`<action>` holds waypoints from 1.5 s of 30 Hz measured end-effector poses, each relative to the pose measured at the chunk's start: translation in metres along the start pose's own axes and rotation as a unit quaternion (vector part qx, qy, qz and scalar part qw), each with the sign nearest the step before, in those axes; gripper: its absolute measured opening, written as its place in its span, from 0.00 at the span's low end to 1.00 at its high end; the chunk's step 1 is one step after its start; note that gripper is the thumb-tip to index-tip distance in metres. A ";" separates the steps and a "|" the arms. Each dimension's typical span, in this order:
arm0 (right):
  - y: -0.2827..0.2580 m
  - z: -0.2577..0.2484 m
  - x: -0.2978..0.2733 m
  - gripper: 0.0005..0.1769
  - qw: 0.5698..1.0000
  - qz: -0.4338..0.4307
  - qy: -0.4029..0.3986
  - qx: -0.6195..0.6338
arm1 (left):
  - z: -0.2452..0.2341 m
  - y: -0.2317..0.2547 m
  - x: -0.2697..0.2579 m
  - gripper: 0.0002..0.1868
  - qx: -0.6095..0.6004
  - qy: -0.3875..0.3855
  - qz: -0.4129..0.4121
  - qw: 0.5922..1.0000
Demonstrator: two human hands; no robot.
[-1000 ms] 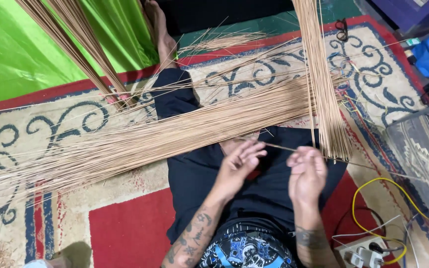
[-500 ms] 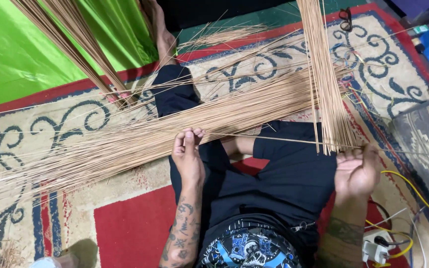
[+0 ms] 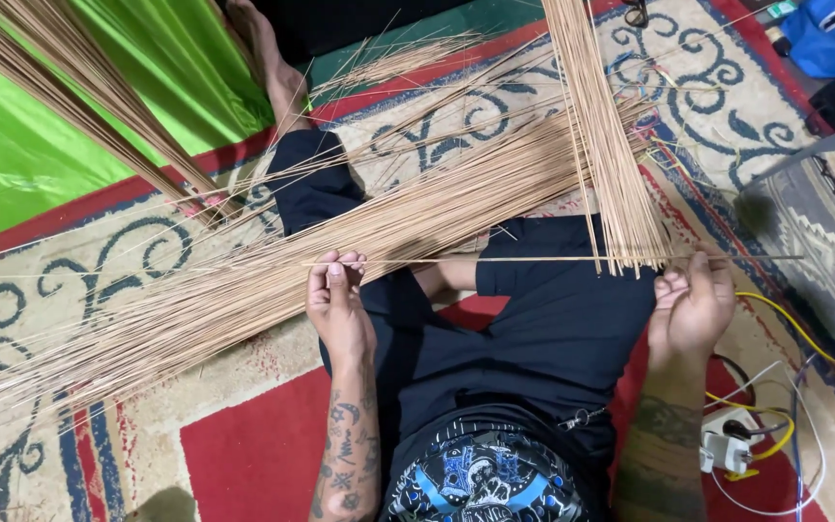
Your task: Organizing and bundling long, thin wooden sticks while sitting on the floor.
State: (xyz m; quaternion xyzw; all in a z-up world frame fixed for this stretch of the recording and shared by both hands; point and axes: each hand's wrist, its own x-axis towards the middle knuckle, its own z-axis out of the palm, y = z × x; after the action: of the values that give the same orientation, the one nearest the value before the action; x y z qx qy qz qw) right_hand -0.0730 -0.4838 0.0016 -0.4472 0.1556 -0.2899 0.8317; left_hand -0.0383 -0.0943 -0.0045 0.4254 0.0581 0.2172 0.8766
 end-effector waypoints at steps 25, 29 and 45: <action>0.007 -0.022 0.001 0.09 0.819 -0.347 0.018 -0.457 | 0.002 -0.002 0.030 0.07 0.060 0.012 0.058 0.996; 0.038 -0.047 0.022 0.11 0.758 -0.378 0.014 -0.532 | -0.012 -0.024 0.038 0.08 0.400 -0.073 0.146 0.902; 0.093 -0.012 0.074 0.08 0.704 -0.248 0.095 -0.658 | -0.071 -0.084 0.050 0.09 0.723 -0.236 0.267 0.592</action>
State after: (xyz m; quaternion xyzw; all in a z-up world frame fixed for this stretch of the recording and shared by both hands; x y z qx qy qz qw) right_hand 0.0107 -0.4978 -0.0827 -0.8733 0.2687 -0.3511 0.2047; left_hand 0.0141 -0.0671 -0.1099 0.9523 -0.1293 0.2200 0.1672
